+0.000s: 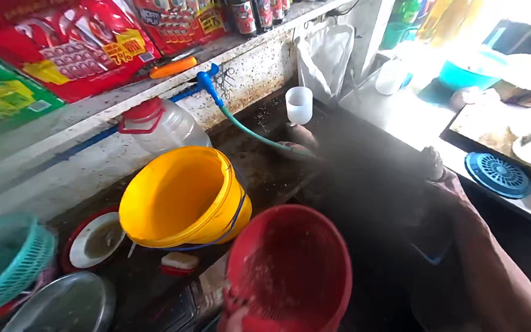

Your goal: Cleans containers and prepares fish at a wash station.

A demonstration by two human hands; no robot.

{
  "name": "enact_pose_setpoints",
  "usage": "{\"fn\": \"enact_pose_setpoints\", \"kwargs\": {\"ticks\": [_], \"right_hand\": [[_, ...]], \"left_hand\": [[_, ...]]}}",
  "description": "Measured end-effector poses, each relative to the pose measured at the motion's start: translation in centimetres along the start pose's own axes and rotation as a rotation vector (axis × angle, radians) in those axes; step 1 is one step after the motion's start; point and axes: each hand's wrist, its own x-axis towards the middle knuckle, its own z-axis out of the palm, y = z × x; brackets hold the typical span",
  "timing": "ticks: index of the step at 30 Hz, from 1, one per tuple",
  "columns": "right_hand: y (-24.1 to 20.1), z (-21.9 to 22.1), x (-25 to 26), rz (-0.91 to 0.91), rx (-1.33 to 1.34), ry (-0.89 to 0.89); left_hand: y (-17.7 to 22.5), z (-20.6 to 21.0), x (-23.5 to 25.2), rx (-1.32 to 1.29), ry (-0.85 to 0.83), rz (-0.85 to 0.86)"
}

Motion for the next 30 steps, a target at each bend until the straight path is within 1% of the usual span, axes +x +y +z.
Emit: {"fn": "enact_pose_setpoints", "kwargs": {"ticks": [3, 6, 9, 11, 13, 16, 18, 21, 22, 24, 26, 28, 30], "right_hand": [[-4.1, -1.8, 0.8, -0.038, -0.1, -0.058], [-8.1, -2.6, 2.3, -0.101, -0.168, -0.136], [-11.3, -1.7, 4.4, -0.147, -0.185, -0.22], [-13.1, 0.1, 6.0, -0.145, -0.198, -0.306], [-13.2, 2.2, 8.8, -0.117, -0.267, -0.364], [-11.3, 5.1, 14.6, -0.043, -0.435, -0.416], [-10.8, 7.3, 17.6, 0.012, -0.478, -0.448], [-11.2, 11.1, 22.7, 0.134, -0.511, -0.511], [-10.6, 12.3, 24.7, 0.163, -0.539, -0.517], [-9.8, 14.3, 28.8, 0.181, -0.64, -0.51], [-10.9, 16.3, 30.3, 0.231, -0.685, -0.427], [-10.0, 17.1, 31.5, 0.205, -0.662, -0.348], [-7.5, 16.8, 32.6, 0.133, -0.648, -0.338]], "left_hand": [[0.6, 11.6, 1.8, -0.05, -0.096, 0.077], [1.9, 21.4, 3.2, -0.008, -0.234, 0.142], [3.4, 29.3, 3.9, 0.046, -0.317, 0.193], [4.1, 33.4, 4.9, 0.086, -0.357, 0.224], [5.2, 36.9, 6.2, 0.123, -0.399, 0.226], [6.7, 41.6, 9.0, 0.148, -0.431, 0.216], [7.2, 44.4, 11.7, 0.149, -0.442, 0.183], [8.5, 48.1, 15.7, 0.126, -0.468, 0.152], [8.8, 49.2, 16.9, 0.137, -0.461, 0.141], [9.8, 51.3, 19.5, 0.151, -0.458, 0.111], [11.0, 52.9, 21.7, 0.178, -0.431, 0.068], [11.6, 53.9, 24.0, 0.15, -0.411, -0.028], [11.4, 55.1, 26.1, 0.141, -0.367, -0.106]]}}
